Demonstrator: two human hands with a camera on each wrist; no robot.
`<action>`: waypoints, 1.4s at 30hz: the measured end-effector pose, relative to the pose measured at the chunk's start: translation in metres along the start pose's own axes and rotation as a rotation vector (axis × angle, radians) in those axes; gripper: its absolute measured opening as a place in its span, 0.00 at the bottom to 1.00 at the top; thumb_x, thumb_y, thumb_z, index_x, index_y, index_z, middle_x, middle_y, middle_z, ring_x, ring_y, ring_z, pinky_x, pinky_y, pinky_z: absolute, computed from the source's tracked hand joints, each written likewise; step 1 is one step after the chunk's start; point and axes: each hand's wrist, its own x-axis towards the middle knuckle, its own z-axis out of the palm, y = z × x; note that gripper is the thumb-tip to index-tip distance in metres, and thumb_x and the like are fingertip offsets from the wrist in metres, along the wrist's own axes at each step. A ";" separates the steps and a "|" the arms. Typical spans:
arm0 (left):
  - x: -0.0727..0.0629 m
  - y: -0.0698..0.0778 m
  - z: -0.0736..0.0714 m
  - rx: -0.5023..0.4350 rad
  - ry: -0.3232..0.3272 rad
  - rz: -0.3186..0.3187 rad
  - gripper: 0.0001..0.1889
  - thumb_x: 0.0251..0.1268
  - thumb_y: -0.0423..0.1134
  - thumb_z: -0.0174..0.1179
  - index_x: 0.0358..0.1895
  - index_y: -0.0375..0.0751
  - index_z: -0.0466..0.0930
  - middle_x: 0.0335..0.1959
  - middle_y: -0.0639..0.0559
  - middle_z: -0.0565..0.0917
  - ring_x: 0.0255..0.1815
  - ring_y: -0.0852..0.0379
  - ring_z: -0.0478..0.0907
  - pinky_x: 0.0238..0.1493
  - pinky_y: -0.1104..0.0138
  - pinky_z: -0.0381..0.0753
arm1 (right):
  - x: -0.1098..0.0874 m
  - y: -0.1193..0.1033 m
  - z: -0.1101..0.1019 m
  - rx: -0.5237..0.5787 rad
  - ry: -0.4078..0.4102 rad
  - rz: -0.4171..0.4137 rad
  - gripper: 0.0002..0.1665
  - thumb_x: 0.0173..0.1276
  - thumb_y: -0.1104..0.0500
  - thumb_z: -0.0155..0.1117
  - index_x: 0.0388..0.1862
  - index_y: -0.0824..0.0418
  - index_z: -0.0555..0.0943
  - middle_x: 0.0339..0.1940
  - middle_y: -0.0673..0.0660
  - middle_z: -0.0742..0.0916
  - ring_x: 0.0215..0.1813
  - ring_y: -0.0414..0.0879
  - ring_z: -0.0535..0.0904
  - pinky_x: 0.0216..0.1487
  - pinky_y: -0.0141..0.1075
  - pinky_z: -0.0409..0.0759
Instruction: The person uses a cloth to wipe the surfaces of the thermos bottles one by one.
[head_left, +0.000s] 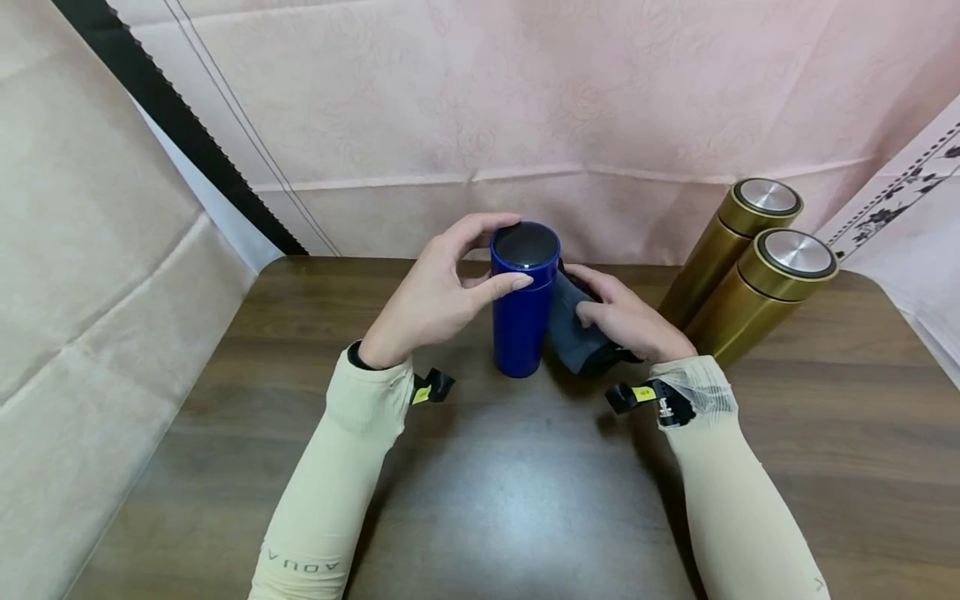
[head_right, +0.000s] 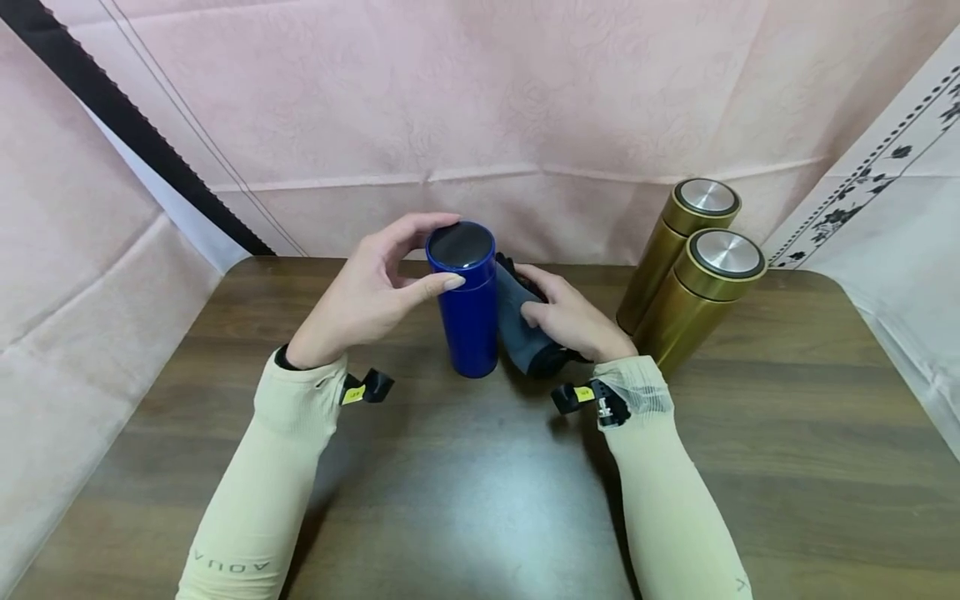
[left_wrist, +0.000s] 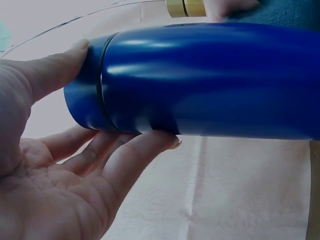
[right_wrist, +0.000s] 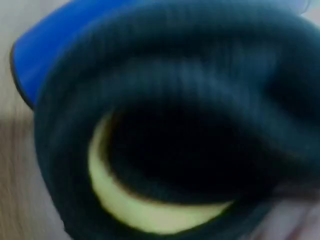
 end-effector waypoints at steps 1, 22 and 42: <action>0.000 -0.001 0.000 -0.001 0.002 -0.001 0.29 0.66 0.36 0.70 0.69 0.45 0.73 0.63 0.47 0.79 0.64 0.52 0.77 0.58 0.60 0.86 | -0.001 -0.001 0.001 0.000 -0.012 0.005 0.42 0.68 0.66 0.51 0.81 0.48 0.61 0.65 0.59 0.76 0.52 0.54 0.74 0.49 0.40 0.73; 0.000 -0.004 0.003 0.013 0.012 0.007 0.29 0.67 0.38 0.69 0.70 0.47 0.72 0.65 0.51 0.77 0.67 0.56 0.74 0.59 0.61 0.85 | 0.001 0.003 0.018 -0.279 -0.159 0.062 0.39 0.75 0.58 0.58 0.81 0.56 0.56 0.68 0.61 0.74 0.63 0.55 0.73 0.66 0.52 0.72; -0.020 -0.023 0.015 0.178 0.131 0.000 0.38 0.59 0.46 0.75 0.71 0.46 0.67 0.62 0.51 0.77 0.63 0.58 0.74 0.54 0.61 0.87 | -0.023 -0.029 -0.011 -0.226 0.051 0.071 0.30 0.75 0.55 0.54 0.73 0.51 0.57 0.52 0.59 0.78 0.48 0.53 0.78 0.48 0.42 0.75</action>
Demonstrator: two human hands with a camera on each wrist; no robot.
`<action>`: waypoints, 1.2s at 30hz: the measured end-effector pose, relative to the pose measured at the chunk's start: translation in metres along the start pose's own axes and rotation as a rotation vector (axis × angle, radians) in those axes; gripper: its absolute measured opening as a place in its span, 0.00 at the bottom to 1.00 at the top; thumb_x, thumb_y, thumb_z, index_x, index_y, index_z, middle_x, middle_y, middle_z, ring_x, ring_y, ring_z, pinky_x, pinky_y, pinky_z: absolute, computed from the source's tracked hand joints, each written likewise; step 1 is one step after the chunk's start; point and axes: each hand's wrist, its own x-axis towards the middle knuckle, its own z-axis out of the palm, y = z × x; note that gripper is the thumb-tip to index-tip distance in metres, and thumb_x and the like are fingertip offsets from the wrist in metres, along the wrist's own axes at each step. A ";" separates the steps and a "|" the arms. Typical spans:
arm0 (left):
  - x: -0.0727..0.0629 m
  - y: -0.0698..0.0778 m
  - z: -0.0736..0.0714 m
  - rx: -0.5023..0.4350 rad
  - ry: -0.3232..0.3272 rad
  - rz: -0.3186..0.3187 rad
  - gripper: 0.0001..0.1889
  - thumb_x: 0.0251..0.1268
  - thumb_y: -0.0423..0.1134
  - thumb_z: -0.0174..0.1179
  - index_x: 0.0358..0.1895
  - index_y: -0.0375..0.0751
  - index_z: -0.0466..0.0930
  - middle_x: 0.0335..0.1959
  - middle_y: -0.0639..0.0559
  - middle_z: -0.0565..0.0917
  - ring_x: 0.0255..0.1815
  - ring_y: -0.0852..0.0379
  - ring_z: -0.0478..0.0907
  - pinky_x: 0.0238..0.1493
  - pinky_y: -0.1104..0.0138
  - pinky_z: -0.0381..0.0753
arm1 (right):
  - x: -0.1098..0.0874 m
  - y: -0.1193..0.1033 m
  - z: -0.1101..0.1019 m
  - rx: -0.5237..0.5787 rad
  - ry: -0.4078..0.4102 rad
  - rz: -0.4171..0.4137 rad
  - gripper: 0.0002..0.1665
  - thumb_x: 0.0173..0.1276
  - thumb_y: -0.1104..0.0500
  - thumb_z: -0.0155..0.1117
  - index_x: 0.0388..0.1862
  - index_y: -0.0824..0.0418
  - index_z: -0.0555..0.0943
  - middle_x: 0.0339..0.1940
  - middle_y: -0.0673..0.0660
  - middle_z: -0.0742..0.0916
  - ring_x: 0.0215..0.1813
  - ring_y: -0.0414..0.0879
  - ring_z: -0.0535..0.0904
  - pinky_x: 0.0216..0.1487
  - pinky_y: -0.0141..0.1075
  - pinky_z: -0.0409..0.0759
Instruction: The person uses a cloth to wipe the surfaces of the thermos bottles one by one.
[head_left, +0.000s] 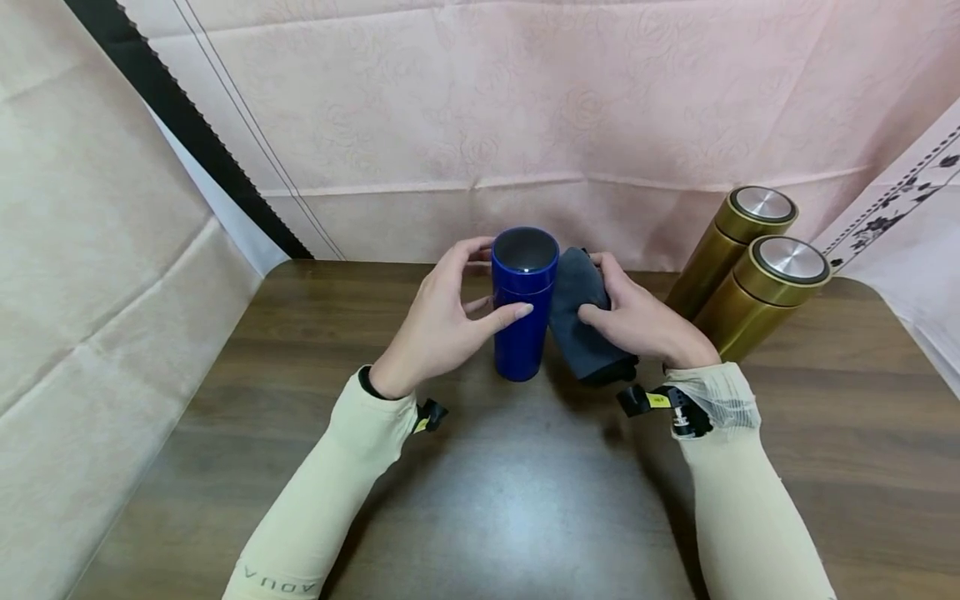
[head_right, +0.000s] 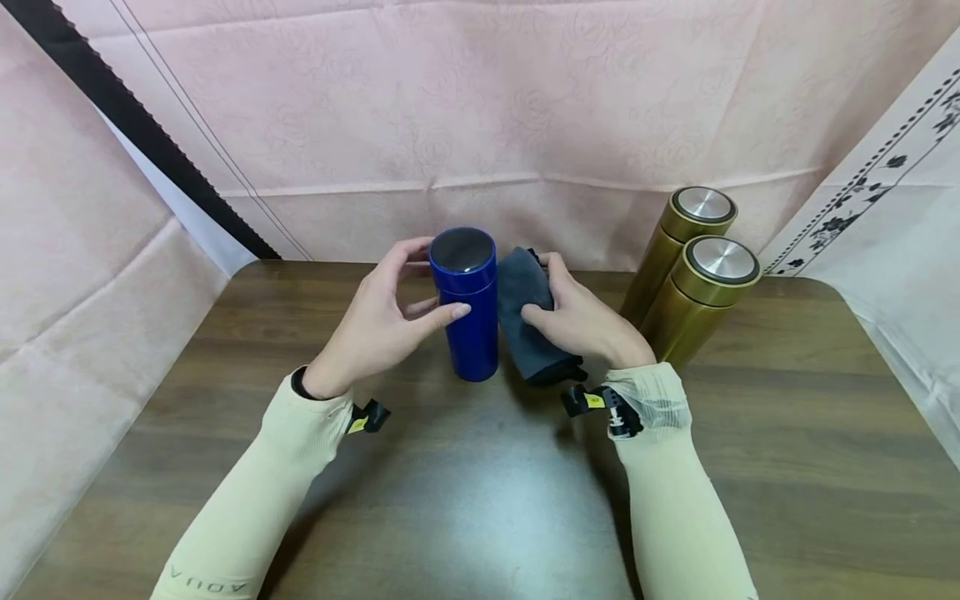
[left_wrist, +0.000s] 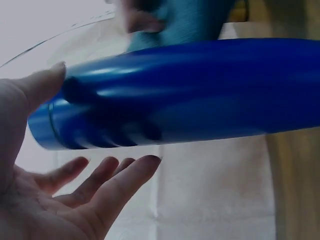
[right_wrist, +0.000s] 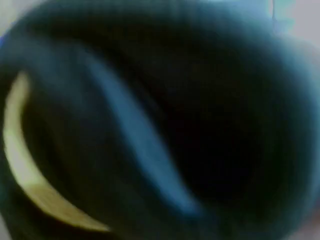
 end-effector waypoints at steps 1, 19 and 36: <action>-0.002 -0.002 0.001 0.012 0.007 -0.002 0.39 0.58 0.46 0.76 0.71 0.45 0.67 0.61 0.51 0.77 0.63 0.58 0.74 0.53 0.61 0.88 | -0.001 -0.002 0.000 -0.002 0.000 -0.007 0.29 0.76 0.55 0.53 0.72 0.50 0.58 0.51 0.59 0.78 0.48 0.53 0.77 0.48 0.42 0.75; -0.004 -0.004 0.012 -0.016 0.063 -0.066 0.35 0.53 0.44 0.80 0.63 0.43 0.73 0.54 0.51 0.84 0.56 0.56 0.81 0.51 0.57 0.89 | -0.011 -0.013 -0.008 -0.085 0.279 -0.272 0.19 0.76 0.59 0.61 0.64 0.49 0.76 0.51 0.55 0.85 0.50 0.48 0.78 0.56 0.45 0.74; -0.003 -0.006 0.012 -0.053 0.131 -0.002 0.29 0.45 0.40 0.83 0.52 0.42 0.81 0.45 0.50 0.90 0.48 0.60 0.87 0.56 0.61 0.87 | -0.038 -0.105 -0.045 -0.610 0.426 -0.614 0.31 0.61 0.79 0.52 0.56 0.54 0.84 0.53 0.57 0.86 0.53 0.56 0.79 0.52 0.51 0.76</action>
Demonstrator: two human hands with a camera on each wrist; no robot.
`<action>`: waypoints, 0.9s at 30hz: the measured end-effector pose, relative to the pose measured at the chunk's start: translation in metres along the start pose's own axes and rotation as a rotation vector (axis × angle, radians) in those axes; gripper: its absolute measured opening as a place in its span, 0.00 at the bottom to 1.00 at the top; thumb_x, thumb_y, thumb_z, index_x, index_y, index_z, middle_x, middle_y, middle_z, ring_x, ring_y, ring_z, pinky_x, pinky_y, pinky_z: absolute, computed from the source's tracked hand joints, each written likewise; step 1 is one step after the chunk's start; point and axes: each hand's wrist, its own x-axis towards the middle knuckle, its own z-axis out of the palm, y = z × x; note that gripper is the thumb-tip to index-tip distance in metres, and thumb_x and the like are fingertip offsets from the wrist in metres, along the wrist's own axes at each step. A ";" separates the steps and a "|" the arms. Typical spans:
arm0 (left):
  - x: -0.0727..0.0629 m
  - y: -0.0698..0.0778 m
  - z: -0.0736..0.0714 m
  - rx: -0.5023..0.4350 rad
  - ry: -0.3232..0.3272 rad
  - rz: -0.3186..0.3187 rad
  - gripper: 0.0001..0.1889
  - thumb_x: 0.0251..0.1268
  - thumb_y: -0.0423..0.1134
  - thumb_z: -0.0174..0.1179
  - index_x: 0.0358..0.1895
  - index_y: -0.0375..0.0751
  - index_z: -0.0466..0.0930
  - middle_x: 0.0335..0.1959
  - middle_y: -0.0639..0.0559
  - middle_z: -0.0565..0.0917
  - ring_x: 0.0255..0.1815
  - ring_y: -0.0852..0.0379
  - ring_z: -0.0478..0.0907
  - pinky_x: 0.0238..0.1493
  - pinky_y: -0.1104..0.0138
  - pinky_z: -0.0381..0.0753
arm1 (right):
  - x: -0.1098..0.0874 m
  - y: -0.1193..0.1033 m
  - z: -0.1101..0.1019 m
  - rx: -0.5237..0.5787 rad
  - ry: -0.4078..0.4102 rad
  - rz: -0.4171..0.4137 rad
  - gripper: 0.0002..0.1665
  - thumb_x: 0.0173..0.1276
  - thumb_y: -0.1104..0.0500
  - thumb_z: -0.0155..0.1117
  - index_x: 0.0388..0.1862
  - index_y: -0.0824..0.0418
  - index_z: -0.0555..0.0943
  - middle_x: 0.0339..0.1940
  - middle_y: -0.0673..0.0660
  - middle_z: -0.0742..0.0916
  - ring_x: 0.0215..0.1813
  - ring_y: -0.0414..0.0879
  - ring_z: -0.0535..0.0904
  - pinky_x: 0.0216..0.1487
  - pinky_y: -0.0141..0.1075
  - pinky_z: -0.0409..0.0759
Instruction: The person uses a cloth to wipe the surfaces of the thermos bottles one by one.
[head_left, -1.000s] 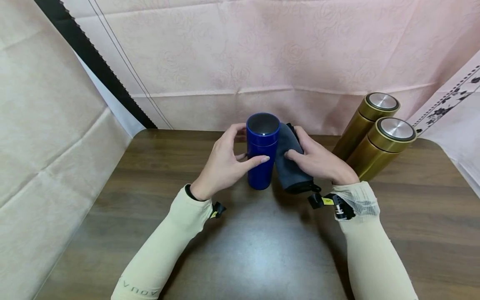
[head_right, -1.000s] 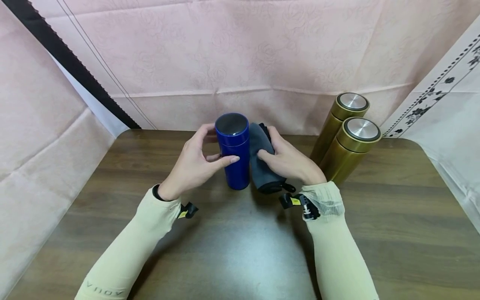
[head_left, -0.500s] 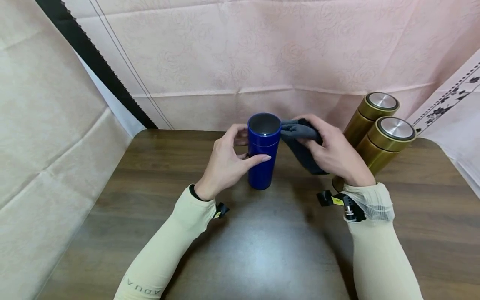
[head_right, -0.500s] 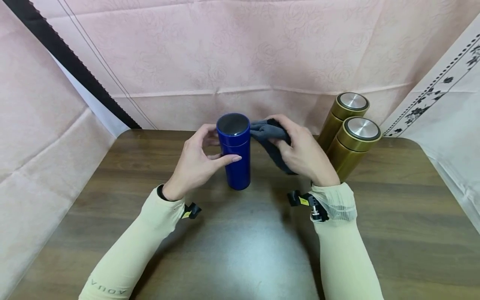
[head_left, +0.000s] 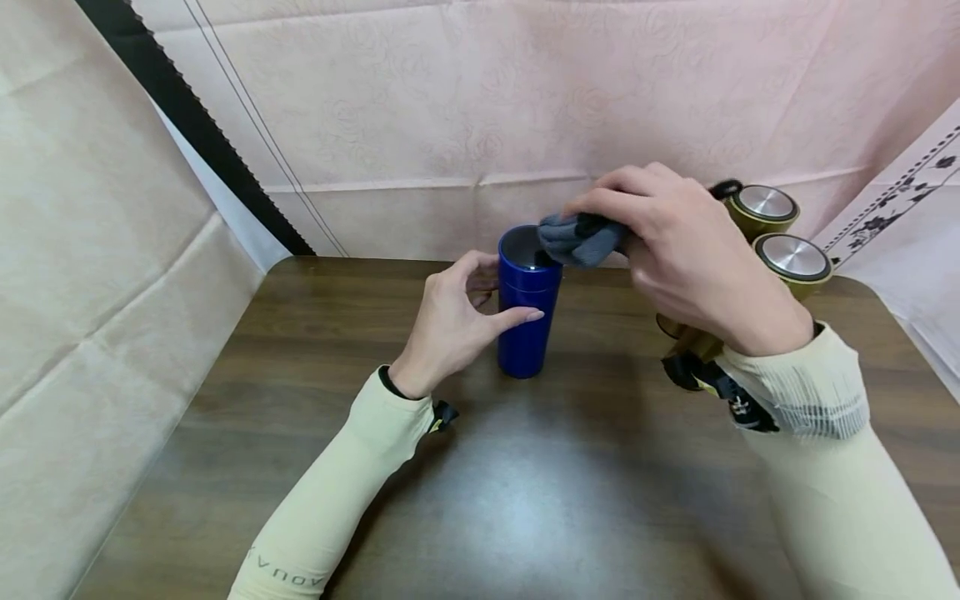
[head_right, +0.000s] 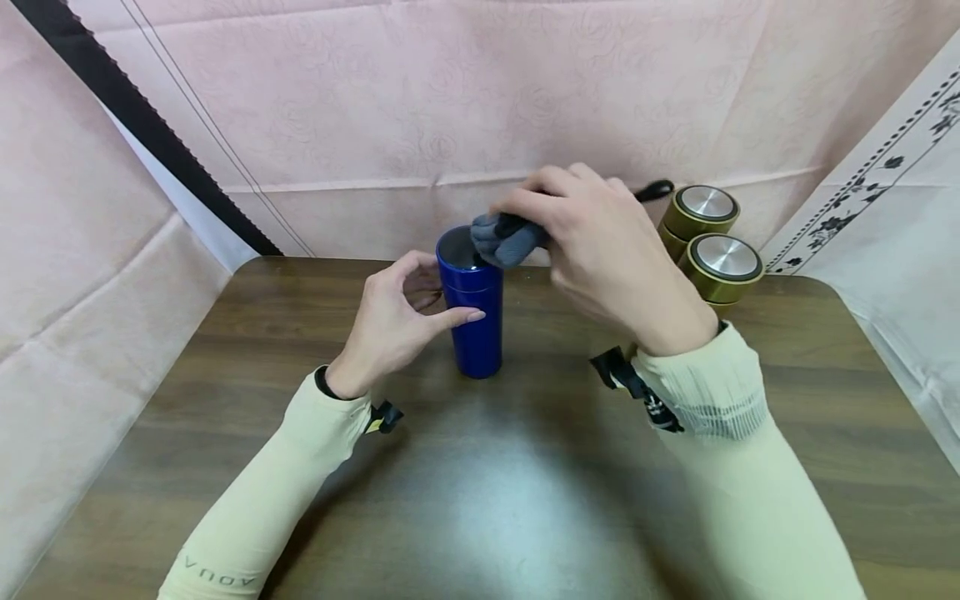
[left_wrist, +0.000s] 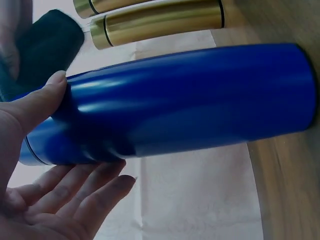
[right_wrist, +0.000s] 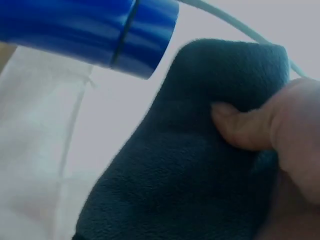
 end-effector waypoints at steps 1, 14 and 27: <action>0.000 -0.001 0.000 -0.015 -0.003 0.017 0.28 0.45 0.39 0.83 0.51 0.41 0.81 0.45 0.50 0.90 0.48 0.59 0.87 0.58 0.62 0.86 | 0.005 -0.003 -0.002 -0.038 -0.028 -0.034 0.31 0.61 0.78 0.53 0.56 0.53 0.85 0.52 0.56 0.87 0.52 0.56 0.79 0.48 0.51 0.76; 0.004 -0.006 -0.005 0.208 -0.007 0.202 0.31 0.47 0.49 0.82 0.56 0.44 0.84 0.47 0.54 0.90 0.50 0.64 0.85 0.57 0.69 0.82 | 0.040 -0.024 -0.009 -0.262 -0.277 -0.220 0.32 0.56 0.74 0.70 0.56 0.47 0.84 0.53 0.52 0.86 0.54 0.55 0.78 0.47 0.54 0.74; 0.004 -0.008 -0.008 0.316 -0.007 0.290 0.32 0.49 0.53 0.80 0.58 0.41 0.85 0.49 0.51 0.88 0.52 0.57 0.84 0.57 0.64 0.82 | 0.051 -0.021 -0.003 -0.314 -0.316 -0.130 0.24 0.63 0.71 0.65 0.54 0.49 0.83 0.48 0.56 0.85 0.52 0.59 0.79 0.46 0.56 0.75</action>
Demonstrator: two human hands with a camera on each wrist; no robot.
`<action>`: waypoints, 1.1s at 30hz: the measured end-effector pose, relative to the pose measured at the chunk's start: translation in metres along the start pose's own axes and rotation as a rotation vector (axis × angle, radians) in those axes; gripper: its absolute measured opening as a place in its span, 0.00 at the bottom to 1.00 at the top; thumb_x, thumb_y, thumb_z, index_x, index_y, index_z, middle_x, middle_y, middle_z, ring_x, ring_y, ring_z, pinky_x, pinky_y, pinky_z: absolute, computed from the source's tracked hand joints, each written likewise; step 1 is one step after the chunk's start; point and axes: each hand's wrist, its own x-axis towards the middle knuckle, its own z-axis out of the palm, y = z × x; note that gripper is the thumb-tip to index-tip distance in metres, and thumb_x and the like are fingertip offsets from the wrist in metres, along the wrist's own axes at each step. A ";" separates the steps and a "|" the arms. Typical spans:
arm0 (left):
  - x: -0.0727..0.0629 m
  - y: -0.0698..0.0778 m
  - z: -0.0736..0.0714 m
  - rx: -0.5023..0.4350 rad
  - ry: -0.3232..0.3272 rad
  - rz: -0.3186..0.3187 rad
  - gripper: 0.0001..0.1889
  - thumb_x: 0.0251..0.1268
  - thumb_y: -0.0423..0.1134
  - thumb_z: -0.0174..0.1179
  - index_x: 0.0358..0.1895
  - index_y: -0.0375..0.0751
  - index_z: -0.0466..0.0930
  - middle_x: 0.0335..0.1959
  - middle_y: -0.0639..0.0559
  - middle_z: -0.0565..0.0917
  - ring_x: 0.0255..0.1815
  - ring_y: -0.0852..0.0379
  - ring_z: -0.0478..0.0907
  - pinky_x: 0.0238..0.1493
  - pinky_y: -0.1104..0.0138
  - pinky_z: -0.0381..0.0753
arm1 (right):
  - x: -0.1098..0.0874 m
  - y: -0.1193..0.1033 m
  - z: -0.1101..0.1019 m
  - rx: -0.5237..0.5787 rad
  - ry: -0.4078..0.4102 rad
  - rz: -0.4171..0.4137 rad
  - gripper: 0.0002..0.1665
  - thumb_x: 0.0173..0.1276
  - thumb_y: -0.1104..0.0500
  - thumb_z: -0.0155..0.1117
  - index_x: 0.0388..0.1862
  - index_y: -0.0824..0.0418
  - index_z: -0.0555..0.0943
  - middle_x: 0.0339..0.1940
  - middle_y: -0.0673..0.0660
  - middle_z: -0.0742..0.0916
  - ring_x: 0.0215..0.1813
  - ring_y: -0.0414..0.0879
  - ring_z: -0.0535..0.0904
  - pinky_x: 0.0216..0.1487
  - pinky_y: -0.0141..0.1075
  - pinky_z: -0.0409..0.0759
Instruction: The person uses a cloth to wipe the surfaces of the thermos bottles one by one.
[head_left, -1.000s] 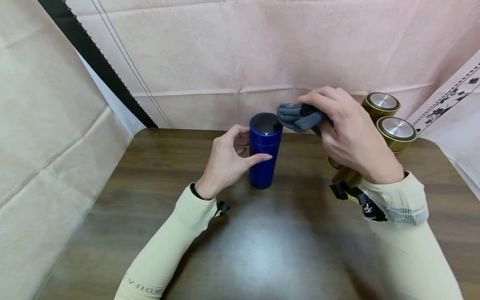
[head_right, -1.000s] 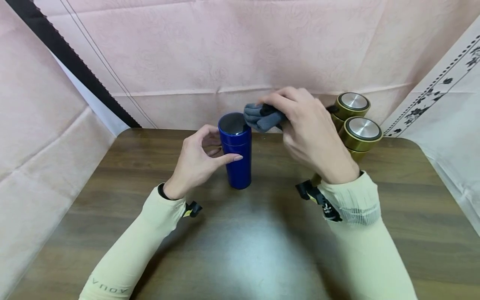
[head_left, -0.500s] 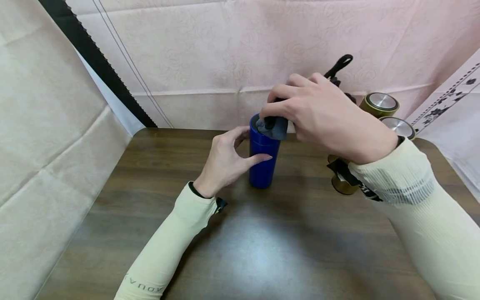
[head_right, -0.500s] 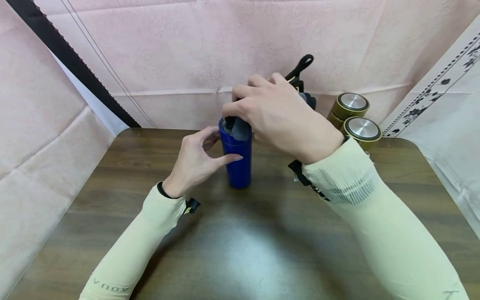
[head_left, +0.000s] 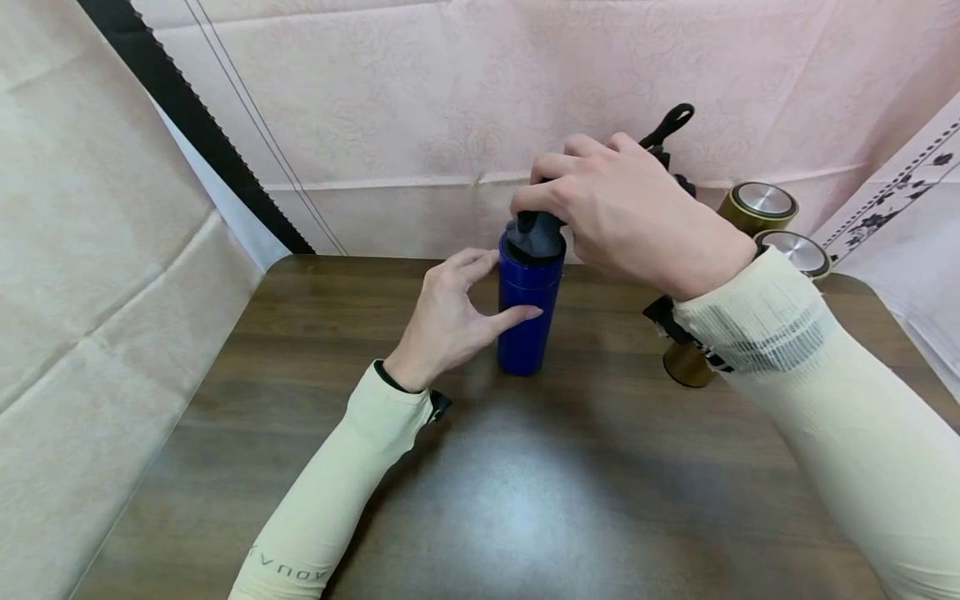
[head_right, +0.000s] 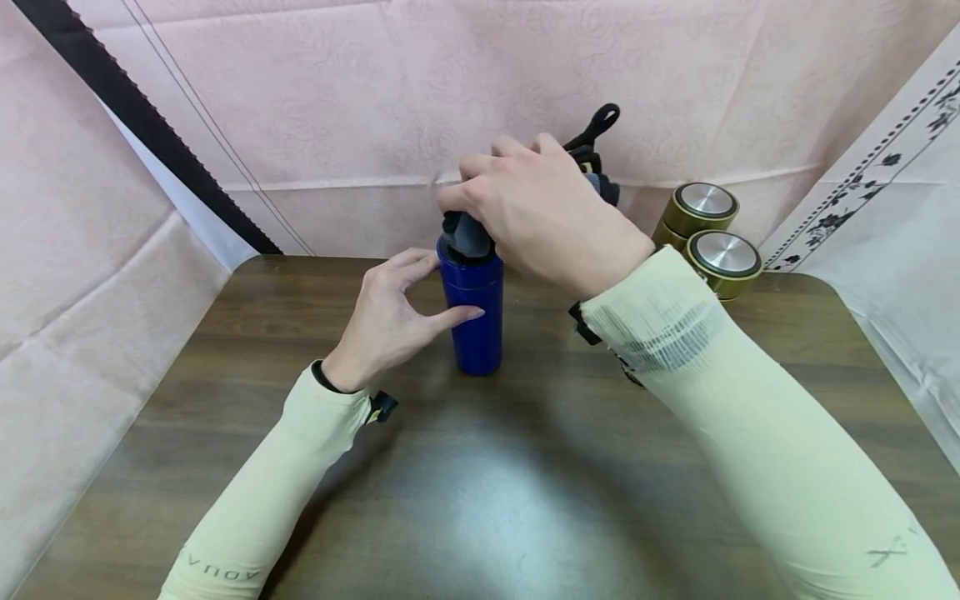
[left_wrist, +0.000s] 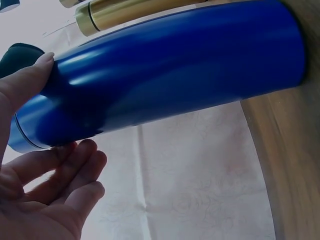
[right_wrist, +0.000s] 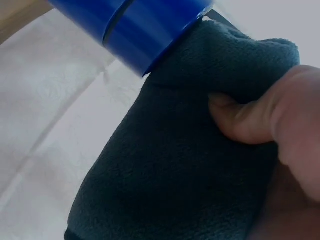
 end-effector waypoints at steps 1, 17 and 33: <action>0.000 0.000 0.000 0.001 -0.004 0.000 0.32 0.50 0.53 0.80 0.58 0.42 0.85 0.49 0.51 0.87 0.52 0.57 0.84 0.58 0.65 0.82 | -0.001 0.001 -0.001 -0.004 -0.007 0.010 0.25 0.62 0.73 0.62 0.54 0.50 0.83 0.47 0.56 0.85 0.52 0.59 0.79 0.45 0.56 0.75; 0.000 0.000 0.001 0.043 -0.026 0.007 0.30 0.55 0.53 0.77 0.58 0.42 0.84 0.52 0.52 0.87 0.56 0.58 0.83 0.62 0.67 0.80 | -0.005 -0.002 -0.009 0.019 -0.021 -0.104 0.23 0.61 0.69 0.71 0.51 0.46 0.85 0.47 0.50 0.86 0.48 0.54 0.77 0.42 0.52 0.73; 0.000 0.001 0.000 0.037 -0.037 -0.016 0.31 0.55 0.54 0.77 0.59 0.40 0.84 0.51 0.50 0.87 0.54 0.56 0.84 0.60 0.64 0.82 | 0.010 0.008 -0.005 0.014 -0.112 0.058 0.25 0.65 0.71 0.63 0.55 0.48 0.85 0.46 0.56 0.86 0.53 0.59 0.78 0.49 0.59 0.76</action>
